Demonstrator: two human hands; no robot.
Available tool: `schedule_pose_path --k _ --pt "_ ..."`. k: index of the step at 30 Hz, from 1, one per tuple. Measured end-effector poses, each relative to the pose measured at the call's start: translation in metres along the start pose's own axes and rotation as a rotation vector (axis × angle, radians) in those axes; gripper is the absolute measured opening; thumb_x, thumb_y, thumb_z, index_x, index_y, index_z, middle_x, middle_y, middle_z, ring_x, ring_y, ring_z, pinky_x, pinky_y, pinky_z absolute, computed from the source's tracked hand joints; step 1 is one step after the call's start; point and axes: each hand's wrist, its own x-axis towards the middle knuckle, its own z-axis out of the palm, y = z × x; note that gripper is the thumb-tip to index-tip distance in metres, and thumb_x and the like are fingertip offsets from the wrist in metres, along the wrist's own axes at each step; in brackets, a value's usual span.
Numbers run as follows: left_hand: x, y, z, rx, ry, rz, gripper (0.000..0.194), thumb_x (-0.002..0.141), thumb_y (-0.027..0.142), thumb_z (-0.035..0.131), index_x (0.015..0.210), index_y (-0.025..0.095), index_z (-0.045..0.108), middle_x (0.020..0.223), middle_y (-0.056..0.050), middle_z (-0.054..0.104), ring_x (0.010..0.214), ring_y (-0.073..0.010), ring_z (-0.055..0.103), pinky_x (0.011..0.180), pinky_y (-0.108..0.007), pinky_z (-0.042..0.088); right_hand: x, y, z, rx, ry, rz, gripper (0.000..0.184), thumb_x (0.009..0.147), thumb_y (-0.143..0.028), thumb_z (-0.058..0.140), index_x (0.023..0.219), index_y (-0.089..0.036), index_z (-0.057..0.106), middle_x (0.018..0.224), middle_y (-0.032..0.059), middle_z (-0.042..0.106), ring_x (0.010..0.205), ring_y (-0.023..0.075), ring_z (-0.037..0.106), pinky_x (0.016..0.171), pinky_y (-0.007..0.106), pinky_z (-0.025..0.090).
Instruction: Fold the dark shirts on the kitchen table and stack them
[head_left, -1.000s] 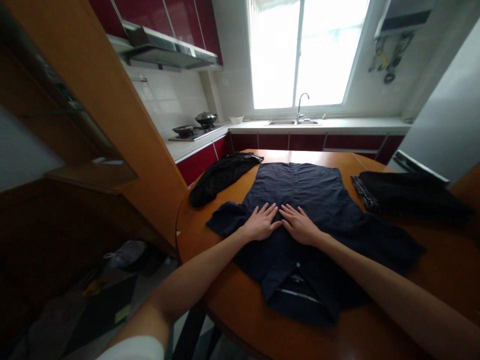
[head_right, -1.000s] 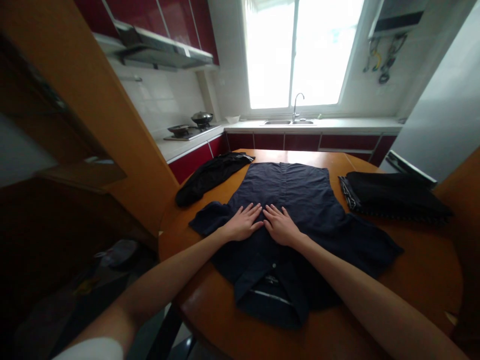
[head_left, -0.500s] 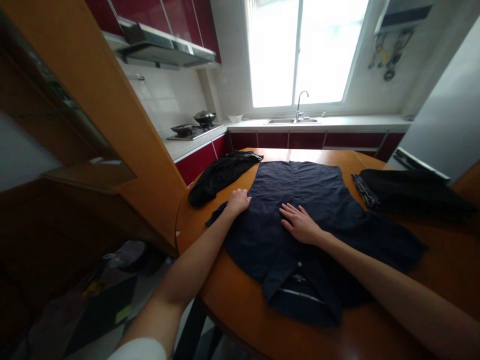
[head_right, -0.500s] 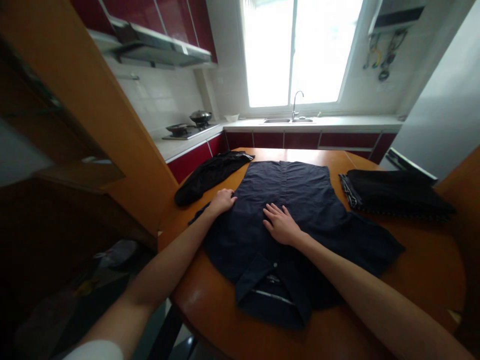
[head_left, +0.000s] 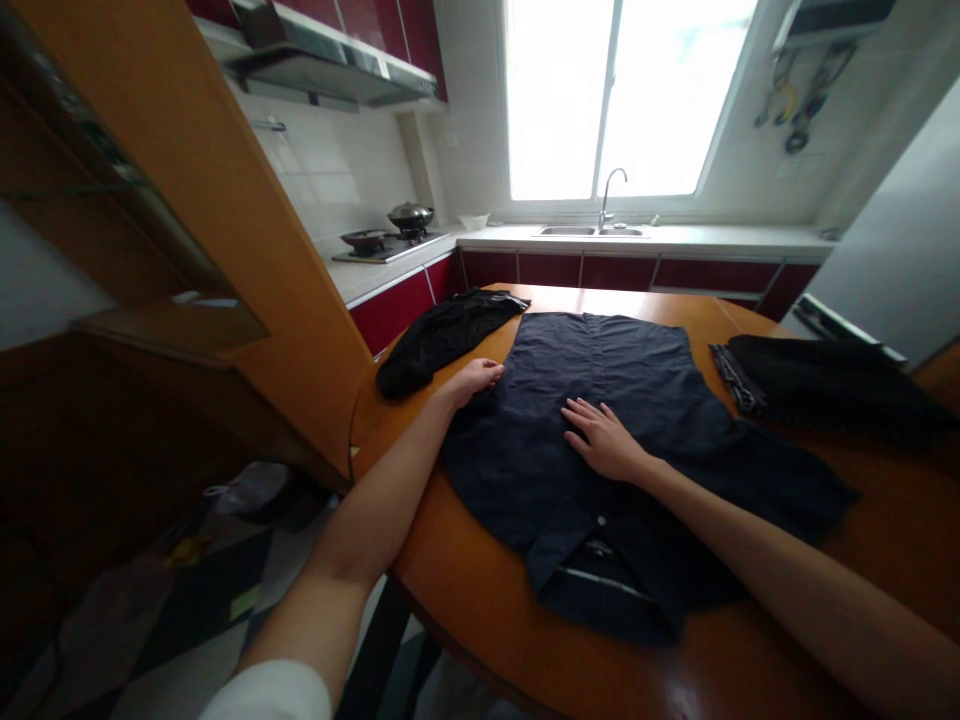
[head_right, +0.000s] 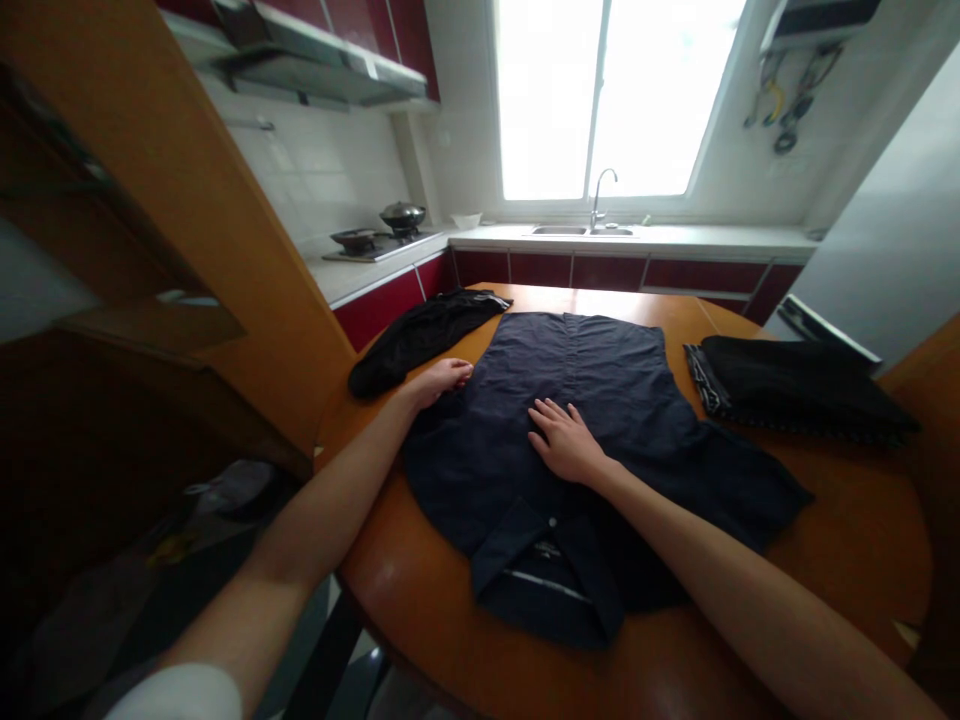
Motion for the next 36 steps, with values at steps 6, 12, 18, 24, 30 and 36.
schedule_pose_path --k 6,12,18,24,30,36 --pt "-0.006 0.0 -0.001 0.016 -0.004 0.086 0.047 0.088 0.027 0.07 0.132 0.016 0.059 0.098 -0.007 0.074 0.075 -0.0144 0.067 0.068 -0.023 0.051 -0.001 -0.001 -0.001 -0.006 0.001 0.008 0.055 0.101 -0.041 0.04 0.151 -0.017 0.044 0.162 0.0081 0.033 0.152 0.0235 0.023 0.124 0.05 0.011" --pt "0.002 -0.004 0.003 0.221 0.06 0.144 0.027 0.083 0.013 0.067 0.108 0.014 0.076 0.106 -0.009 0.076 0.097 -0.0199 0.07 0.089 -0.025 0.052 0.0 0.001 0.0 -0.004 -0.004 0.001 0.055 0.1 -0.041 0.041 0.15 -0.017 0.045 0.162 0.0085 0.033 0.152 0.024 0.023 0.123 0.051 0.012" --pt "-0.003 0.0 0.007 0.505 0.1 0.207 0.024 0.087 0.017 0.065 0.108 0.017 0.078 0.12 -0.012 0.072 0.119 -0.0281 0.062 0.106 -0.036 0.045 0.001 0.003 0.002 0.003 0.01 -0.011 0.054 0.1 -0.04 0.042 0.15 -0.019 0.046 0.161 0.009 0.034 0.151 0.0242 0.024 0.123 0.051 0.012" --pt "-0.044 0.019 0.049 0.702 -0.014 0.463 0.051 0.098 0.034 0.056 0.147 0.019 0.05 0.161 -0.011 0.034 0.15 -0.0284 0.027 0.122 -0.048 0.019 0.002 0.002 0.003 0.009 0.066 0.018 0.054 0.1 -0.04 0.043 0.149 -0.019 0.047 0.161 0.0111 0.035 0.151 0.0248 0.025 0.122 0.051 0.017" --pt "-0.067 0.027 0.089 0.817 -0.367 0.639 0.065 0.105 0.052 0.027 0.16 0.016 0.022 0.167 -0.011 0.015 0.155 -0.0265 0.009 0.122 -0.055 0.01 0.003 0.003 0.006 -0.046 0.077 0.103 0.057 0.102 -0.042 0.035 0.152 -0.014 0.042 0.162 0.0136 0.032 0.152 0.0268 0.021 0.122 0.054 0.016" --pt "-0.066 0.026 0.085 0.787 -0.3 0.478 0.074 0.101 0.065 0.026 0.161 0.024 0.019 0.167 -0.005 0.011 0.154 -0.0327 0.004 0.12 -0.062 0.005 0.003 0.004 0.006 -0.064 0.033 0.122 0.056 0.1 -0.036 0.036 0.151 -0.012 0.042 0.162 0.0132 0.032 0.152 0.0253 0.021 0.122 0.052 0.016"
